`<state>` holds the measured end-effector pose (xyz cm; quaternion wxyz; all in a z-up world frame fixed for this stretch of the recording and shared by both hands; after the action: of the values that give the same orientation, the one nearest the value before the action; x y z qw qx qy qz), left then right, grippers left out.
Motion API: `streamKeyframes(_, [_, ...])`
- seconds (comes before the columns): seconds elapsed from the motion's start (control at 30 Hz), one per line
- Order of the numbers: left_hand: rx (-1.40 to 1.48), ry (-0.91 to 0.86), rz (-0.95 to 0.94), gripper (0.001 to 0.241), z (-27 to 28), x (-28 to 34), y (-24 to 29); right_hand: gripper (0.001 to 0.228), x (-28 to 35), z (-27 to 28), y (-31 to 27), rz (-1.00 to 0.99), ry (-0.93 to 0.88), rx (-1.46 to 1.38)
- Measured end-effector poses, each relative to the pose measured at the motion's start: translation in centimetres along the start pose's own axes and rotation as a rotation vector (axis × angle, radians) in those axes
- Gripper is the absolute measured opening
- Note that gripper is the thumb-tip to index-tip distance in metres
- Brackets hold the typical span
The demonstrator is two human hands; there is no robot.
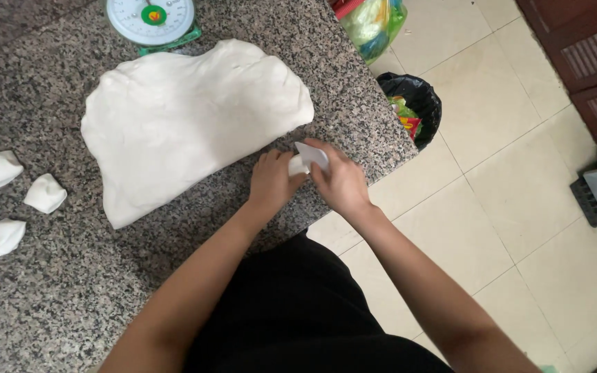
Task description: Cutting dough into smaller pieces using a scraper and weighing them on a scale.
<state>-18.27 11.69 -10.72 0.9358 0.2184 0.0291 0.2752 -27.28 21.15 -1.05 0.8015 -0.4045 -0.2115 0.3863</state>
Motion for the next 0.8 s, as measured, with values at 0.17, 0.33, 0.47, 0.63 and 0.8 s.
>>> streamKeyframes(0.17, [-0.022, 0.021, 0.006, 0.049, -1.0, -0.3, 0.3, 0.045, -1.7, -3.1, 1.0, -0.071, -0.116, 0.177])
streamKeyframes(0.33, [-0.074, 0.088, -0.019, 0.043, -1.3, -0.1, 0.1, 0.041, -3.5, -6.1, 2.8, -0.184, -0.191, 0.284])
streamKeyframes(0.47, [-0.036, 0.063, -0.003, 0.041, -0.8, -0.1, -0.3, 0.042, -4.6, -6.5, 3.2, -0.209, -0.140, 0.275])
streamKeyframes(0.63, [0.045, -0.016, 0.033, 0.047, -1.3, -0.6, -1.5, 0.042, -2.2, -5.1, 3.4, -0.126, -0.078, 0.238])
streamKeyframes(0.8, [0.087, -0.092, 0.070, 0.066, -3.9, -2.6, -2.2, 0.046, 3.2, -2.8, 5.2, -0.188, -0.170, 0.232])
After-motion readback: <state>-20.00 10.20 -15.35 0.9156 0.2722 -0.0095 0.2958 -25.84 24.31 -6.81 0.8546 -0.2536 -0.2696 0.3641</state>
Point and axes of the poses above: each hand's wrist, its own x-axis away from the middle knuckle, its own z-axis out of the back of the hand, y = z × x, the point moved 10 cm from there along -x, towards the middle knuckle, and after that the axes turned 13 degrees about -x, right-handed, at the moved point
